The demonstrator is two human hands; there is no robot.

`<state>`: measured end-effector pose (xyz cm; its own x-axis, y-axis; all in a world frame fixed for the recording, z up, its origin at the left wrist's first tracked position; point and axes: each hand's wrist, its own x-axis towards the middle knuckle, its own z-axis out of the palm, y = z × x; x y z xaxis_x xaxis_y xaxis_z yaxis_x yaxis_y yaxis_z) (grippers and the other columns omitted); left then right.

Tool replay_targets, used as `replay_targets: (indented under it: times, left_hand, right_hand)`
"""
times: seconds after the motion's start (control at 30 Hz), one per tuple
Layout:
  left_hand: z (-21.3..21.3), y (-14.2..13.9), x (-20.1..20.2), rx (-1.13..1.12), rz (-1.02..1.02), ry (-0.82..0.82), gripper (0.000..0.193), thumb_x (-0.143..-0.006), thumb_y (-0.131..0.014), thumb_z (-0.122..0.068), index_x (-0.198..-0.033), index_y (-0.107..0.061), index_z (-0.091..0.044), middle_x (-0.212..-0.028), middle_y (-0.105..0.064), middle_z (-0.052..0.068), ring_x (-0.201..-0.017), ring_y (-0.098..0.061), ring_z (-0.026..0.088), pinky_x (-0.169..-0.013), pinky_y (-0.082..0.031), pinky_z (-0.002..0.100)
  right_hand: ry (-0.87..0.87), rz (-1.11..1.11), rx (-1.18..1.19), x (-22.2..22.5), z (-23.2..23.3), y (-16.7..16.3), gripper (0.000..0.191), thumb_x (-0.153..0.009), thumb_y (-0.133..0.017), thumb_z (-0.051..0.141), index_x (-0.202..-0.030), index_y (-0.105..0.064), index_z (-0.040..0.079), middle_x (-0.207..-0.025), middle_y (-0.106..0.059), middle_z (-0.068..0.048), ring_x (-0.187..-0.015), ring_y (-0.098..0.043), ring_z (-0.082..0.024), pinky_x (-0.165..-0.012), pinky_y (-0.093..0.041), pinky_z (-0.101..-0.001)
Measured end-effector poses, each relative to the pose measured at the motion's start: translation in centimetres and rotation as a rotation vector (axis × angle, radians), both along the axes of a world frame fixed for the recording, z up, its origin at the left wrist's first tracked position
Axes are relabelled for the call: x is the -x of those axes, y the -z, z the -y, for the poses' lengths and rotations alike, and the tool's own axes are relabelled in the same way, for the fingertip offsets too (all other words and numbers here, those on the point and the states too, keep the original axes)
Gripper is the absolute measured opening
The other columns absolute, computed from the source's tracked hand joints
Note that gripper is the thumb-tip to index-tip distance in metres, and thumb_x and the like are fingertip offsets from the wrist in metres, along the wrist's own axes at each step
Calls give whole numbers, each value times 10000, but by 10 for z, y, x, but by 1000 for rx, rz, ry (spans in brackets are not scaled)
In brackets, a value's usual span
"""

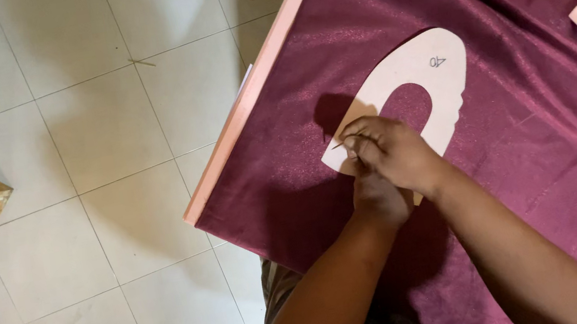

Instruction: The person places a U-shaped paper pattern on a maroon fabric and traces its outline with a pencil. They then reposition the pattern and trace a second outline on the fabric.

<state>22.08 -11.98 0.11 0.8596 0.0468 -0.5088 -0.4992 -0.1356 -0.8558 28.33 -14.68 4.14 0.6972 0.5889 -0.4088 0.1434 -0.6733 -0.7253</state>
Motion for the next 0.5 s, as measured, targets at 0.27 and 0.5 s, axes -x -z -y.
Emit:
replay_targets:
  times: [0.27, 0.5]
  left_hand:
    - [-1, 12, 4, -3612, -525, 1506, 688, -984, -475, -372, -1568, -255, -81, -1562, -403, 159, -1440, -405, 282, -1189, -344, 438]
    - [-9, -4, -14, -4172, -218, 1760, 850, -954, -471, -493, -1612, -41, -170, -1624, -154, 272, -1497, -197, 437, -1184, -189, 587]
  right_hand:
    - [-79, -6, 89, 2, -15, 7, 224, -977, -591, 183, -1125, -732, 91, -1021, -760, -59, -1002, -716, -219, -961, -555, -395]
    - [-151, 87, 97, 3, -9, 27, 222, -973, -611, 226, -1132, -753, 163, -1033, -767, 16, -1055, -657, -189, -1053, -443, -407]
